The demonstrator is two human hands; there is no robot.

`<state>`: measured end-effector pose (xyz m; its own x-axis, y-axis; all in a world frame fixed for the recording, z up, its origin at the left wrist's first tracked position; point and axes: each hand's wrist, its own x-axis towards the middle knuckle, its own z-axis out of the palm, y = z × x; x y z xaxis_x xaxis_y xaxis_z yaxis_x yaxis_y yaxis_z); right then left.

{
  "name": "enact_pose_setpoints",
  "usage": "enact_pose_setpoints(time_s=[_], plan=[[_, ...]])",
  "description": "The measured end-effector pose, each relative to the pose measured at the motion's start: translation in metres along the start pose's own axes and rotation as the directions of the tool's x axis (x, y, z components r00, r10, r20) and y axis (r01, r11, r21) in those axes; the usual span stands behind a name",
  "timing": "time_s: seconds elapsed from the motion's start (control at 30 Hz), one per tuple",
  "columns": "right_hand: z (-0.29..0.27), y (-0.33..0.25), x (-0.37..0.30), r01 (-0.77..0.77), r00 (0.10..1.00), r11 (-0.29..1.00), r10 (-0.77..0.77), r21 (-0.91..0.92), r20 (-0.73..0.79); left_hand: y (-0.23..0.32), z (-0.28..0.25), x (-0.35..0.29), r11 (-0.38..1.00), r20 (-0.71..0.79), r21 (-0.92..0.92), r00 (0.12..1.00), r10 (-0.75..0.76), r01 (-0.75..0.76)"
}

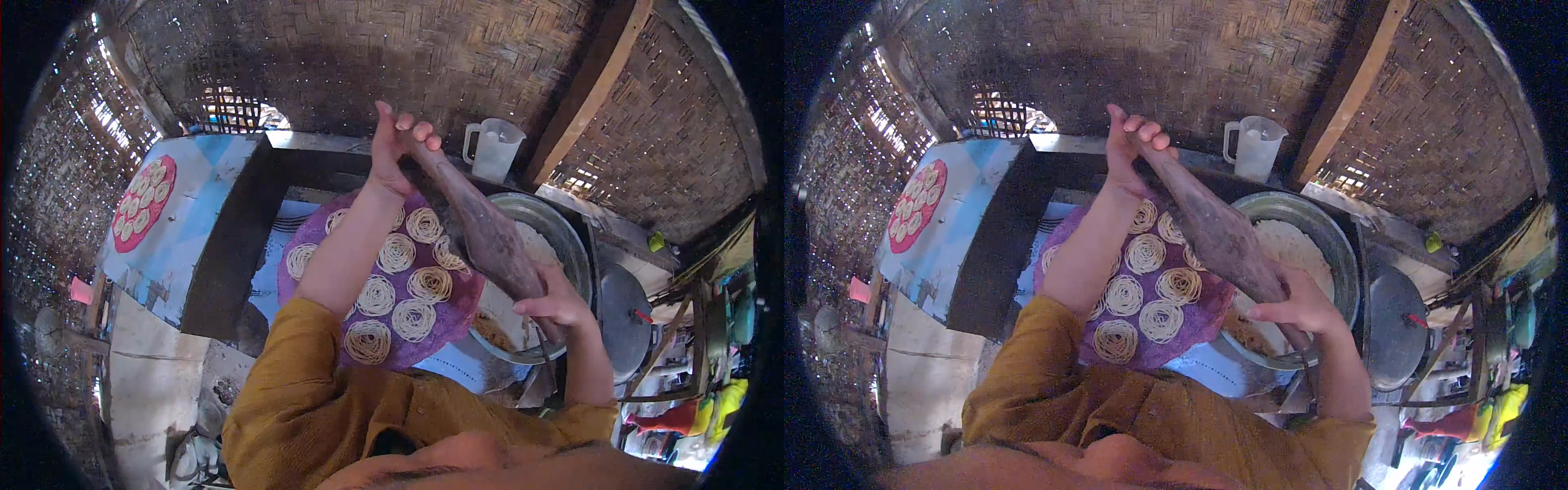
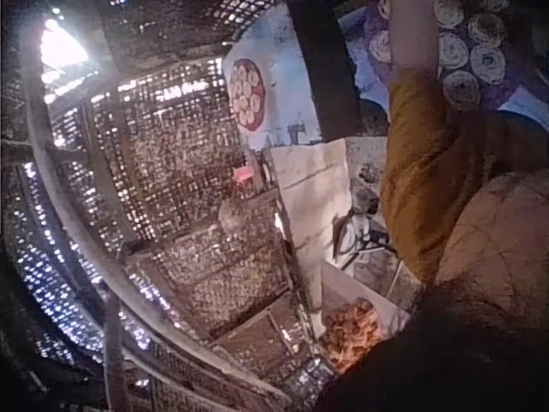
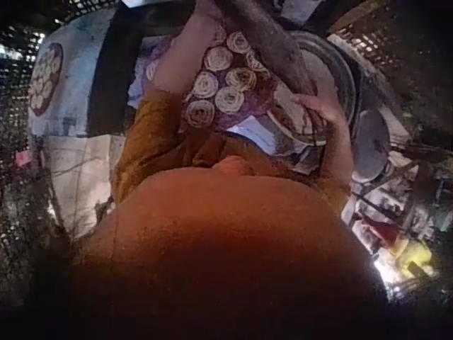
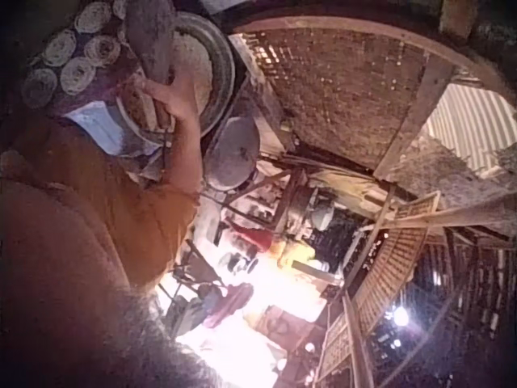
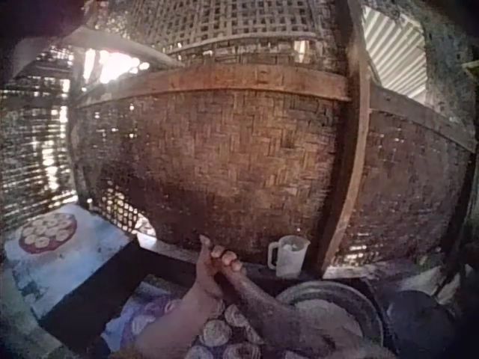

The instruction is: The person uses a wooden press to squeeze dough into spiral shapes onto a cloth, then refills the press with more dough from a large bowl.

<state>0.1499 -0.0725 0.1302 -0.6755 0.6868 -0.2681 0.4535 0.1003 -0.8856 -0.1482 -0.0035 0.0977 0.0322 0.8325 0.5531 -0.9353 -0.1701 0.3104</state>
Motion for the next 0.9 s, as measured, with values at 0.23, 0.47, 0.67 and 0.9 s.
enact_pose_setpoints(time_s=[0.23,0.47,0.67,0.9], plan=[[-0.003,0.021,-0.017,-0.015,1.0,0.992,0.016,0.125,-0.01,-0.041,-0.014,-0.008,0.943,-0.074,-0.082,0.942,-0.328,0.322],[0.0,0.023,-0.018,0.087,0.994,0.992,-0.081,0.086,-0.072,-0.091,-0.053,-0.056,0.191,-0.404,0.678,0.577,-0.71,0.709],[0.002,0.021,-0.023,0.064,0.99,0.995,-0.054,0.071,-0.132,-0.093,-0.052,-0.059,0.021,-0.432,0.779,0.561,-0.706,0.627],[0.002,0.034,-0.024,0.083,0.963,0.962,-0.01,0.26,-0.27,-0.093,-0.048,-0.063,-0.15,-0.468,0.869,0.684,-0.56,0.472]])
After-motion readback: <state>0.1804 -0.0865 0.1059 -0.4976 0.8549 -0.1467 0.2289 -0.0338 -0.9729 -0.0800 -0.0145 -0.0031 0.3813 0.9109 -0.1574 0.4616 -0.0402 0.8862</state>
